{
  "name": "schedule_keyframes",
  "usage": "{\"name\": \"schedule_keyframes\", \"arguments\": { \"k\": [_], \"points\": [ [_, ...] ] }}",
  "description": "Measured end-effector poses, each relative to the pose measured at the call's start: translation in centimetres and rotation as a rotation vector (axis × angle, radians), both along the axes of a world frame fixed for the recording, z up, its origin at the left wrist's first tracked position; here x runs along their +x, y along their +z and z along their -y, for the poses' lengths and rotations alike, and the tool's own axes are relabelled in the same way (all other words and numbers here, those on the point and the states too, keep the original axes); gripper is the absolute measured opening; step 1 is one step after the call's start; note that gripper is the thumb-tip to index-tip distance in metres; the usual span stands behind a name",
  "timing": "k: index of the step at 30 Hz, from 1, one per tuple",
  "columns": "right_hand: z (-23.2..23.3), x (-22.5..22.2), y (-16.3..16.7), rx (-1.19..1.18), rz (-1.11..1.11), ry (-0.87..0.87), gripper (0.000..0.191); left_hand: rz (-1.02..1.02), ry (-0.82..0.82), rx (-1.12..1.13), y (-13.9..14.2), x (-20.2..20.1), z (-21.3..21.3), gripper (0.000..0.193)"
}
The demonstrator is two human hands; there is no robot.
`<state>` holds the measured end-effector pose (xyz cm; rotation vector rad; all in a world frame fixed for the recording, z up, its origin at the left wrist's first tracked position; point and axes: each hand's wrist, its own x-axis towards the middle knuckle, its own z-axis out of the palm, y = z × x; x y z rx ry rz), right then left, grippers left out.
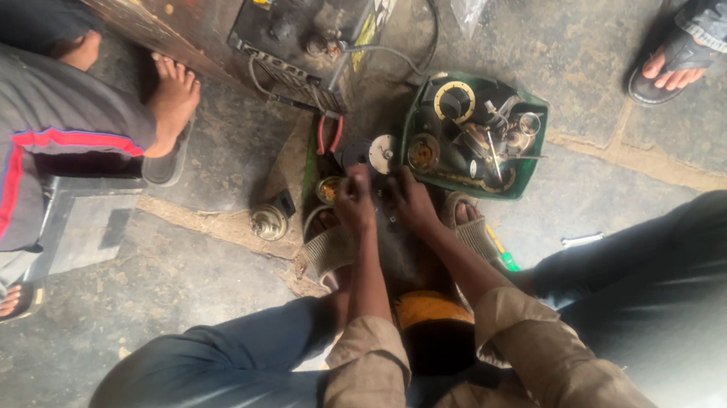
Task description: The person scrubs the terminals of a car battery with a wire brush and then wipes them with a cloth. The person repeats the scrubbing and wiping on multiple terminals while seated on the floor.
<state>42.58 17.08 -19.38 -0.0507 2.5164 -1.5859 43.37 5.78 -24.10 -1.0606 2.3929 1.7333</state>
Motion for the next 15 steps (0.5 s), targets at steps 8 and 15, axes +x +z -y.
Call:
{"name": "schedule_keyframes", "arguments": {
  "k": [8, 15],
  "points": [
    [2.1, -0.8, 1.2, 0.536, -0.090, 0.251, 0.025, -0.478, 0.062, -0.216, 6.1, -4.3, 0.8, 0.021],
    [1.9, -1.3, 4.9, 0.466, -0.226, 0.415, 0.026, -0.539, -0.048, -0.194, 13.9, -10.4, 2.5, 0.025]
  ]
}}
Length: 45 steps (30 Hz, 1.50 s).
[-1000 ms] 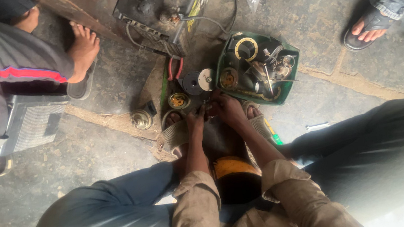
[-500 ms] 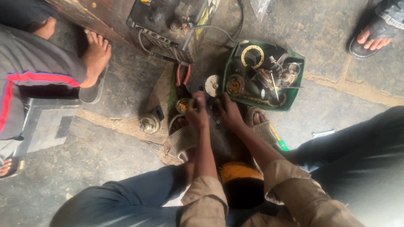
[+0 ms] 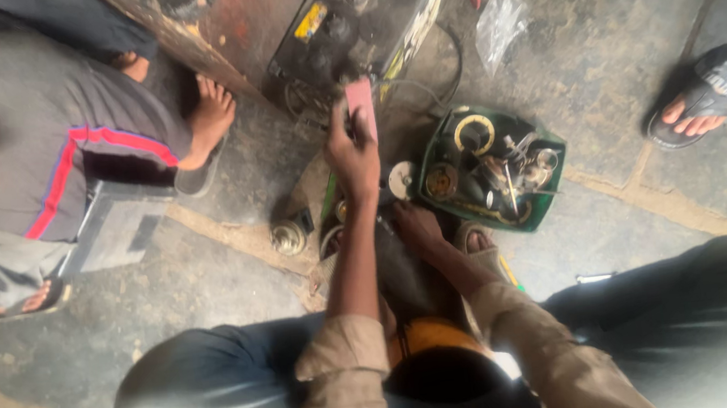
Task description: The person scrubs the terminals of a car battery with a wire brush and then wipes them with a cloth. The person repeats the scrubbing and wiping on multiple terminals while seated on the floor.
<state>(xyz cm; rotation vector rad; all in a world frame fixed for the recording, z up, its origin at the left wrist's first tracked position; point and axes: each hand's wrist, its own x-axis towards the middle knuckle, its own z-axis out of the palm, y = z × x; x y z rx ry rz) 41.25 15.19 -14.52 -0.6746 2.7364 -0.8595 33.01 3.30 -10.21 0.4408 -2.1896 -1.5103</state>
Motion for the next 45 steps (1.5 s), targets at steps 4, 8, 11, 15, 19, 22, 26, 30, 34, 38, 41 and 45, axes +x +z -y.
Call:
{"name": "schedule_keyframes", "arguments": {
  "k": [4, 8, 11, 15, 19, 22, 26, 30, 34, 38, 41, 45],
  "points": [
    [-0.9, -2.5, 2.8, -0.136, 0.218, 0.322, 0.037, -0.268, -0.241, 0.101, 3.2, -6.2, 1.3, 0.031],
    [-3.2, -6.6, 5.9, 0.001, -0.006, 0.636, 0.042, -0.046, -0.294, 0.211, 5.6, -11.5, 1.4, 0.053],
    [-6.7, -10.8, 8.4, 0.084, -0.446, 0.852, 0.046, -0.019, -0.267, -0.164, 6.0, -13.9, 1.4, 0.053],
    [-9.7, -17.1, 12.1, 0.305, 0.072, 0.462, 0.027, 0.037, -0.369, -0.336, 5.4, -14.9, 2.3, 0.027],
    [-8.3, -22.2, 14.2, -0.007, -0.270, 0.392, 0.009, -0.081, -0.502, -0.432, 4.2, -15.6, 2.9, 0.019],
    [-6.2, -24.7, 14.6, -0.130, -0.240, 0.242, 0.012, -0.138, -0.598, -0.270, 3.4, -16.5, 2.5, 0.027],
    [-4.8, -26.2, 14.0, -0.265, -0.217, 0.143, 0.028, -0.198, -0.668, -0.368, 2.3, -17.0, 1.8, 0.031],
    [-4.4, -26.7, 12.4, -0.207, -0.260, 0.123, 0.017, -0.106, -0.664, -0.403, 1.6, -17.0, 2.1, 0.059],
    [-4.4, -26.5, 11.0, -0.231, -0.201, 0.079, 0.017, -0.021, -0.720, -0.428, 1.5, -17.5, 2.8, 0.061],
    [-4.8, -26.9, 10.6, -0.252, -0.281, 0.097, 0.017, 0.013, -0.691, -0.758, 1.9, -18.5, 2.9, 0.059],
    [-4.7, -26.9, 10.7, -0.227, -0.297, 0.118, 0.017, 0.132, -0.769, -0.817, 2.5, -19.1, 3.1, 0.060],
    [-3.9, -26.5, 10.4, -0.182, -0.345, 0.171, 0.018, 0.379, -0.794, -0.967, 3.3, -19.6, 3.2, 0.063]
  ]
}}
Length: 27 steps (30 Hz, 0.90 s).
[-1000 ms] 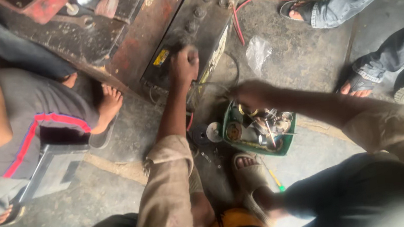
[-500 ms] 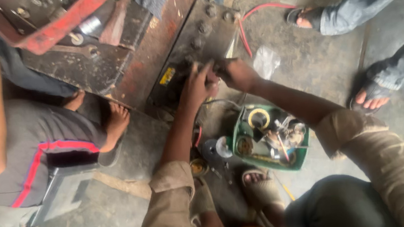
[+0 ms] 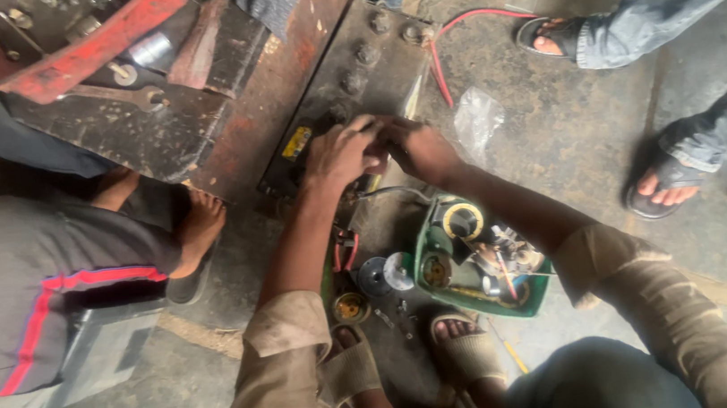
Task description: The person scrubs the terminals of a car battery with a wire brush and then wipes them with a cloth. The person repeats the scrubbing and wiping on multiple terminals while seated on the floor.
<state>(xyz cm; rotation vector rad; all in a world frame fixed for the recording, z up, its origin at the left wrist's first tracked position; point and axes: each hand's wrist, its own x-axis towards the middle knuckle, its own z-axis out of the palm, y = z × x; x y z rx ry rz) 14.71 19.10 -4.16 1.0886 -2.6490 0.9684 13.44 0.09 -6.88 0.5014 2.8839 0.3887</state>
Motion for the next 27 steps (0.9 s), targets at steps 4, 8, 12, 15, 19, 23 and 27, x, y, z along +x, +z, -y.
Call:
{"name": "schedule_keyframes", "arguments": {
  "k": [4, 8, 12, 15, 19, 23, 27],
  "points": [
    [0.4, -0.1, -0.7, 0.224, 0.057, -0.062, 0.027, -0.062, -0.059, -0.080, 0.3, 0.0, 0.1, 0.071],
    [0.4, -0.7, -0.7, 0.292, -0.130, 0.022, 0.043, -0.200, -0.085, -0.061, 0.1, 0.1, 0.5, 0.071],
    [0.8, -0.6, -0.4, 0.566, 0.110, -0.016, 0.055, -0.226, -0.085, -0.046, -0.2, 0.1, 0.3, 0.062],
    [1.1, -0.5, -0.3, 0.578, -0.074, 0.034, 0.064, -0.193, -0.071, -0.004, -0.2, -0.6, 0.1, 0.074],
    [1.2, -0.9, -0.1, 0.641, -0.129, -0.050, 0.055, -0.137, -0.084, 0.006, 0.1, -1.8, 0.2, 0.085],
    [1.0, -1.3, -0.2, 0.482, -0.247, 0.036, 0.042, -0.140, -0.138, 0.002, 0.0, -2.5, 0.8, 0.092],
    [0.8, -1.0, -0.8, 0.425, -0.028, -0.043, 0.039, -0.156, -0.181, 0.007, -0.6, -2.6, 1.1, 0.093]
  ]
}}
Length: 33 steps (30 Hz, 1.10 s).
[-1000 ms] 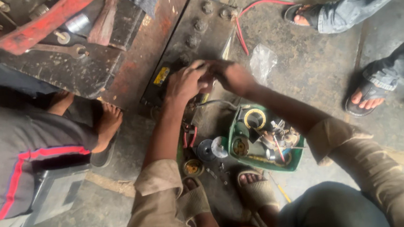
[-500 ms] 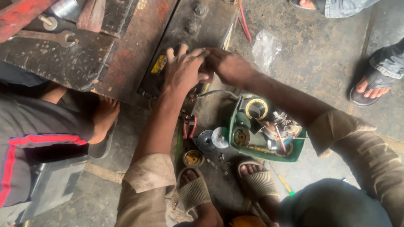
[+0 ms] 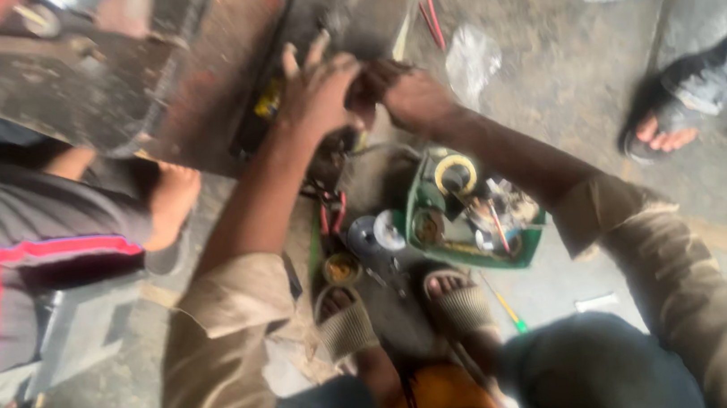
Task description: The person scrubs the terminals of a car battery with a wire brush and then wipes them with a cloth. The person repeats the scrubbing and wiping on multiple terminals while seated on the floor.
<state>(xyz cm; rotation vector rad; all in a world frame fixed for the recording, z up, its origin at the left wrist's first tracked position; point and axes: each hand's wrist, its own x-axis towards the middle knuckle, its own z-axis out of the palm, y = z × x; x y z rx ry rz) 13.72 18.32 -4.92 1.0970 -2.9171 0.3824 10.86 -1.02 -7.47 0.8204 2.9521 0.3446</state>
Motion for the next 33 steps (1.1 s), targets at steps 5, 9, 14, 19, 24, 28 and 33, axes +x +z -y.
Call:
{"name": "schedule_keyframes", "arguments": {
  "k": [5, 9, 14, 19, 24, 28, 33],
  "points": [
    [0.0, -0.1, -0.7, 0.019, -0.147, 0.098, 0.034, -0.053, -0.042, -0.021, -0.7, 0.3, 0.9, 0.092],
    [-0.1, -0.4, -0.8, 0.147, -0.027, 0.078, 0.045, -0.132, -0.080, -0.058, -1.1, 0.5, 1.5, 0.086],
    [-0.7, -0.5, -2.0, 0.041, -0.252, 0.127, 0.050, -0.120, -0.098, 0.006, -1.6, 0.5, 1.3, 0.077],
    [-0.8, -1.0, -2.8, 0.063, -0.252, 0.063, 0.045, -0.041, -0.082, -0.002, -2.0, 0.3, 1.3, 0.076],
    [-0.4, -0.8, -1.8, 0.018, -0.294, 0.114, 0.044, -0.047, -0.068, 0.028, -2.2, 0.4, 1.6, 0.082],
    [-0.5, -0.1, -1.1, 0.080, -0.143, 0.110, 0.081, -0.017, -0.073, 0.064, -2.2, 0.6, 1.6, 0.082],
    [-0.4, -0.1, -0.8, 0.106, -0.239, 0.092, 0.048, 0.008, -0.066, 0.025, -1.9, 0.5, 1.4, 0.079]
  ]
}}
